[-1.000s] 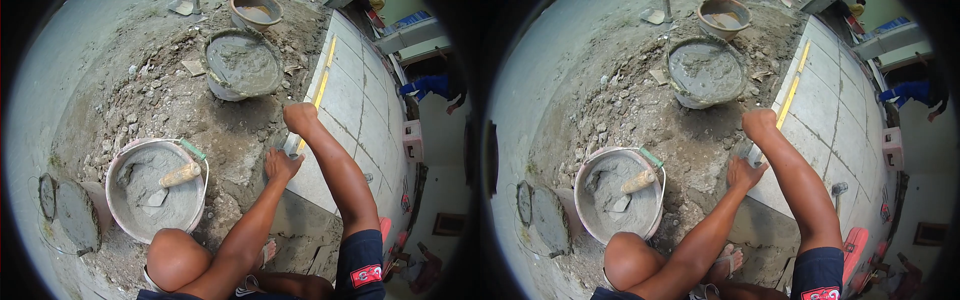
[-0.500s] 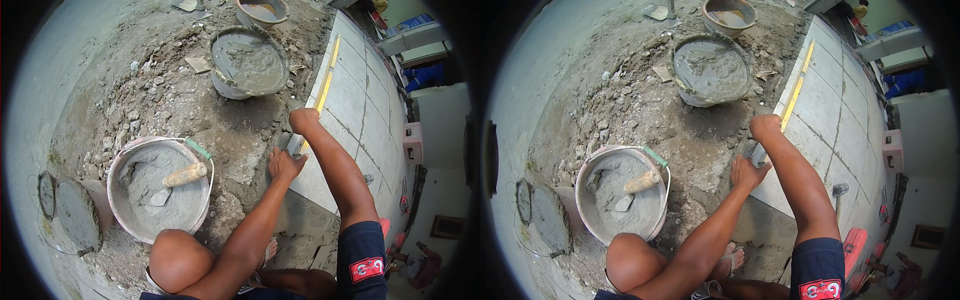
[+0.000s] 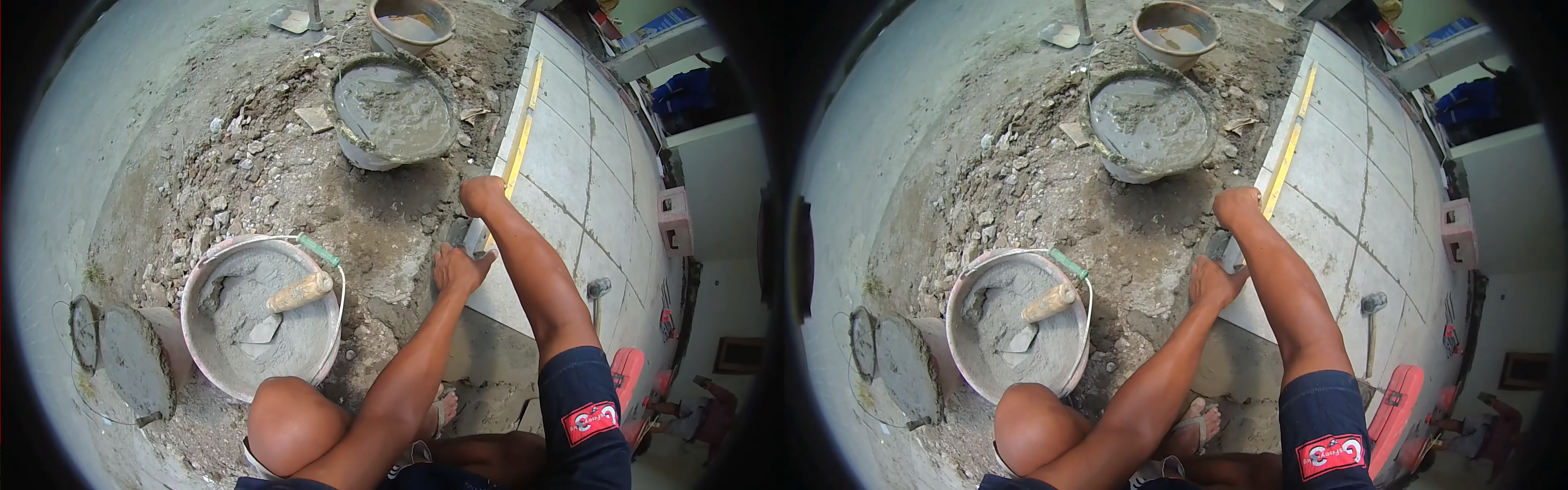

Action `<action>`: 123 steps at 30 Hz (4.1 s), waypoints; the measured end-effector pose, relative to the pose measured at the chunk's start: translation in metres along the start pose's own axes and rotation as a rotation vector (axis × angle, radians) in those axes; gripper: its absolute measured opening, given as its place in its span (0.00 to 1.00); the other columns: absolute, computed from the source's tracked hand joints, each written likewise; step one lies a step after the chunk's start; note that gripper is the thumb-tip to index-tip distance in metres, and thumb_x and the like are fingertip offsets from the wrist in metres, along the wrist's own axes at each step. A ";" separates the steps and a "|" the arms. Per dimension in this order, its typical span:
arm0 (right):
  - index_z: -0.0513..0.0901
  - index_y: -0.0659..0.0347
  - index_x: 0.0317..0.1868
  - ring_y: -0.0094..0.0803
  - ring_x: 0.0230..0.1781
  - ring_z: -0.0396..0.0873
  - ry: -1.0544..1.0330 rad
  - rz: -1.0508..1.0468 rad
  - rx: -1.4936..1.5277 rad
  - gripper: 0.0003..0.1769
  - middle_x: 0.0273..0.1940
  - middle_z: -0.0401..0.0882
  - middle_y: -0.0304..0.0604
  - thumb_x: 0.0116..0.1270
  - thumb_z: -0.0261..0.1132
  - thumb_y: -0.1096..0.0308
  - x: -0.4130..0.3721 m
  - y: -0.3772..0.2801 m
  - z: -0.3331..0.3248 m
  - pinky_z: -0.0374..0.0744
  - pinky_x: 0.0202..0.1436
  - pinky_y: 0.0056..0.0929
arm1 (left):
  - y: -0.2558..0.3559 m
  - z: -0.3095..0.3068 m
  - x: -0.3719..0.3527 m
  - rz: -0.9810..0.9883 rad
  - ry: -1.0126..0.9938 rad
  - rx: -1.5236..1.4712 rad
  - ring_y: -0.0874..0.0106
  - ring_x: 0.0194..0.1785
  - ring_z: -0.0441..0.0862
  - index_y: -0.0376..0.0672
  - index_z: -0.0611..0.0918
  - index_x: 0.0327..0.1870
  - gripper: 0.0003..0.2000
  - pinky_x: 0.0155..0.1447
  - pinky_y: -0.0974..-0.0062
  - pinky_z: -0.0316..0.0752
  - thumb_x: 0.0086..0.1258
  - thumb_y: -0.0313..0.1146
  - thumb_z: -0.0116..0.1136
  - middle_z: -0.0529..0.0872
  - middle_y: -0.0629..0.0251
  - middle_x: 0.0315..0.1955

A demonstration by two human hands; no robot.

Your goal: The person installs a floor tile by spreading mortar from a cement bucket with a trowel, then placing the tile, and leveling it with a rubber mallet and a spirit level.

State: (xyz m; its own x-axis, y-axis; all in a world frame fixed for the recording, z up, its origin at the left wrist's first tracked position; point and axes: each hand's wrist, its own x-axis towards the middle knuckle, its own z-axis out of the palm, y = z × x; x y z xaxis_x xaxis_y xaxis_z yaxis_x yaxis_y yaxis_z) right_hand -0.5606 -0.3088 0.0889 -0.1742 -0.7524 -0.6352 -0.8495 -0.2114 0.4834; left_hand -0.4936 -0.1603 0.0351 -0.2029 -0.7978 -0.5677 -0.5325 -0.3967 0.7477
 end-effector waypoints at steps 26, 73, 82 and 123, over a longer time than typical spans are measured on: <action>0.92 0.49 0.40 0.29 0.24 0.80 -0.369 0.155 -0.044 0.08 0.33 0.86 0.30 0.64 0.76 0.57 0.065 -0.023 0.019 0.66 0.21 0.32 | -0.032 0.070 0.139 0.585 0.221 -0.399 0.74 0.48 0.80 0.44 0.84 0.59 0.19 0.55 0.68 0.70 0.77 0.48 0.60 0.85 0.68 0.45; 0.82 0.62 0.57 0.49 0.33 0.82 0.848 0.459 1.374 0.19 0.32 0.81 0.54 0.85 0.55 0.55 -0.252 0.149 0.262 0.77 0.40 0.43 | 0.026 0.037 0.068 0.264 0.325 0.148 0.44 0.60 0.85 0.32 0.90 0.53 0.39 0.75 0.52 0.58 0.78 0.67 0.46 0.91 0.37 0.45; 0.80 0.64 0.69 0.38 0.36 0.84 1.148 0.053 1.289 0.21 0.37 0.86 0.51 0.86 0.57 0.60 -0.243 0.107 0.077 0.80 0.43 0.37 | 0.023 0.041 0.068 0.219 0.326 0.126 0.49 0.66 0.82 0.32 0.87 0.61 0.42 0.80 0.53 0.53 0.74 0.70 0.48 0.89 0.37 0.53; 0.81 0.64 0.69 0.53 0.44 0.90 1.281 0.166 1.102 0.21 0.47 0.88 0.64 0.84 0.59 0.63 -0.232 0.086 0.060 0.84 0.47 0.42 | 0.017 0.045 0.065 0.184 0.255 0.107 0.48 0.69 0.79 0.30 0.82 0.68 0.52 0.79 0.45 0.51 0.64 0.79 0.51 0.87 0.38 0.57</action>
State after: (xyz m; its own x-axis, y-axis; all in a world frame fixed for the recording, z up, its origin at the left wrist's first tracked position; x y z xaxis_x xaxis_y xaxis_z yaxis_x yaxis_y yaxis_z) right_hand -0.6229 -0.1150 0.2413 -0.2748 -0.8209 0.5006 -0.8785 0.0026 -0.4778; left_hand -0.5532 -0.1981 -0.0045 -0.0986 -0.9448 -0.3124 -0.5921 -0.1966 0.7815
